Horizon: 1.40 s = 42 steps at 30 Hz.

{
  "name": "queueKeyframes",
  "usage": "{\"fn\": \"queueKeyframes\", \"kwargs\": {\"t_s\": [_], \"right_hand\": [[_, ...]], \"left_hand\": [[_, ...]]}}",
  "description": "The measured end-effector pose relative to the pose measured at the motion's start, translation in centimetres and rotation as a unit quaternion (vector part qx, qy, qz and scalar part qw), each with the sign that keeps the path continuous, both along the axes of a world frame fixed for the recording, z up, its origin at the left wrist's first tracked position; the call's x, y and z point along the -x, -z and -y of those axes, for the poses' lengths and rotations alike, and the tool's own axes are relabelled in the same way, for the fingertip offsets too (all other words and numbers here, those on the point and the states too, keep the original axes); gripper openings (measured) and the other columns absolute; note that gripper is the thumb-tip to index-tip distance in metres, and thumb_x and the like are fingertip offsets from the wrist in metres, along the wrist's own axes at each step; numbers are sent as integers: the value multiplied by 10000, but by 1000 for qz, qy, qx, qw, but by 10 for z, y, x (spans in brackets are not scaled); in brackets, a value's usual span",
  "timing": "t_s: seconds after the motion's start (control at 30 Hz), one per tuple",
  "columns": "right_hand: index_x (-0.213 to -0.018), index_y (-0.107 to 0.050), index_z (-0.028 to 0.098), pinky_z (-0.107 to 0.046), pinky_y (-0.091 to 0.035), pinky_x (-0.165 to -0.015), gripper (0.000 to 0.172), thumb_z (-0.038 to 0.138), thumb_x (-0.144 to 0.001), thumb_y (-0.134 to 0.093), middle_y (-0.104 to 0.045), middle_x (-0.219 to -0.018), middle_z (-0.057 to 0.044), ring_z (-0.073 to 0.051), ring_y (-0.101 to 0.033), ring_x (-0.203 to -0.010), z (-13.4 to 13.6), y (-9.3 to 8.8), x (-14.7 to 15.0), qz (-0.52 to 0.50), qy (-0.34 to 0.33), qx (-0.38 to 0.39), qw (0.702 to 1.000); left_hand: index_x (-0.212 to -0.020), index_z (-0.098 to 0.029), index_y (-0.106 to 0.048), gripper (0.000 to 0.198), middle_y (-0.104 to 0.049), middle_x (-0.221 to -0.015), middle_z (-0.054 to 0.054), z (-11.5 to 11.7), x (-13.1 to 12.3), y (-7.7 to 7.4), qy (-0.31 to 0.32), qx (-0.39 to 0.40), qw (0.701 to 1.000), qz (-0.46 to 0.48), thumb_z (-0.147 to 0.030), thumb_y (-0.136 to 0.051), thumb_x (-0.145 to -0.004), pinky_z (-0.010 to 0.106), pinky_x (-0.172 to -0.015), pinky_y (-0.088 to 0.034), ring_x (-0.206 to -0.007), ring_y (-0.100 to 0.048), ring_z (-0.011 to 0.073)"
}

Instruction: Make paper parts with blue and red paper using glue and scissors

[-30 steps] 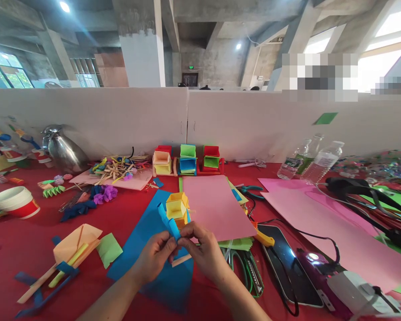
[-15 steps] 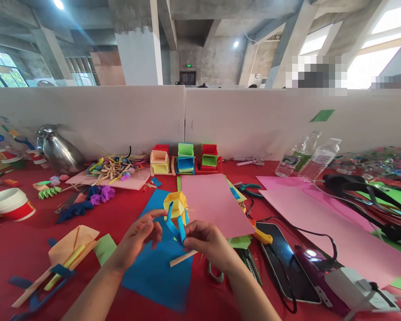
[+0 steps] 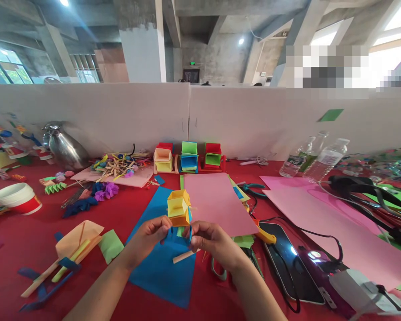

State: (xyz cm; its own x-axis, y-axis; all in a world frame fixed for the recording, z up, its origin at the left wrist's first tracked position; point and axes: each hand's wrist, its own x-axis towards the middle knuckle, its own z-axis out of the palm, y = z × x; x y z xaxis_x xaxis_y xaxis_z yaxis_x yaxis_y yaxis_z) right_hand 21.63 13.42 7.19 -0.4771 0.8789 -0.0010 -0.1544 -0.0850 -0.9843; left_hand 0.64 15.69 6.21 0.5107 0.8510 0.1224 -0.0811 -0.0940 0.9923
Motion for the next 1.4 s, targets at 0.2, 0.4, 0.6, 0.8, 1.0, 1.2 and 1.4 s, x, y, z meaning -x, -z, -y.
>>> {"fn": "queueKeyframes", "kwargs": {"t_s": [0.2, 0.4, 0.6, 0.8, 1.0, 1.2, 1.4], "right_hand": [[-723, -551, 159, -281, -447, -651, 336, 489, -728, -614, -534, -684, 6, -135, -559, -680, 4, -5, 2, -11, -23, -5, 1000], [-723, -557, 149, -251, -435, -594, 405, 552, -709, -596, -511, -648, 14, -137, -571, -662, 8, -9, 9, 2, -39, -3, 999], [-650, -516, 146, -219, -409, -545, 364, 489, -730, -606, -512, -731, -2, -109, -537, -639, 7, -3, 12, 6, -20, 4, 1000], [-638, -498, 155, -184, -274, -437, 352, 469, -696, -646, -489, -707, 24, -53, -423, -516, 5, -1, 12, 35, 27, 13, 999], [-640, -484, 164, -209, -160, -432, 327, 436, -702, -655, -410, -604, 58, -43, -256, -473, 4, 1, 12, 8, 48, 10, 999], [-696, -534, 164, -210, -183, -461, 299, 432, -697, -665, -393, -579, 63, -53, -262, -497, 5, 0, 14, 2, 59, 4, 998], [-728, -554, 166, -205, -215, -468, 282, 427, -707, -659, -431, -595, 59, -55, -302, -504, 5, -1, 13, 5, 59, -2, 998]], "left_hand": [[-677, -163, -474, 345, -410, -635, -27, 3, -5, 2, 16, 53, 997, -45, -487, -502, -793, 214, -562, -309, -592, -351, 102], [-662, -155, -511, 380, -454, -661, -2, 5, -4, 0, 24, 57, 998, 9, -513, -493, -788, 235, -626, -322, -647, -396, 125], [-642, -153, -529, 371, -493, -638, -1, 7, -6, -3, 44, 61, 997, 24, -498, -524, -777, 237, -642, -318, -643, -418, 125], [-756, -159, -607, 361, -510, -623, -11, 9, -6, 0, 24, 76, 996, 41, -517, -594, -714, 233, -640, -329, -625, -432, 118], [-698, -155, -644, 441, -556, -699, 34, 8, -5, 6, 13, 43, 998, 49, -590, -575, -678, 275, -707, -345, -727, -477, 167], [-670, -167, -629, 346, -525, -629, 9, 10, -8, 5, -9, 66, 996, 58, -510, -662, -646, 269, -690, -368, -716, -498, 164], [-739, -167, -623, 240, -581, -731, 18, 10, -8, 5, -6, 86, 994, 71, -399, -666, -693, 265, -703, -392, -736, -523, 152]]}}
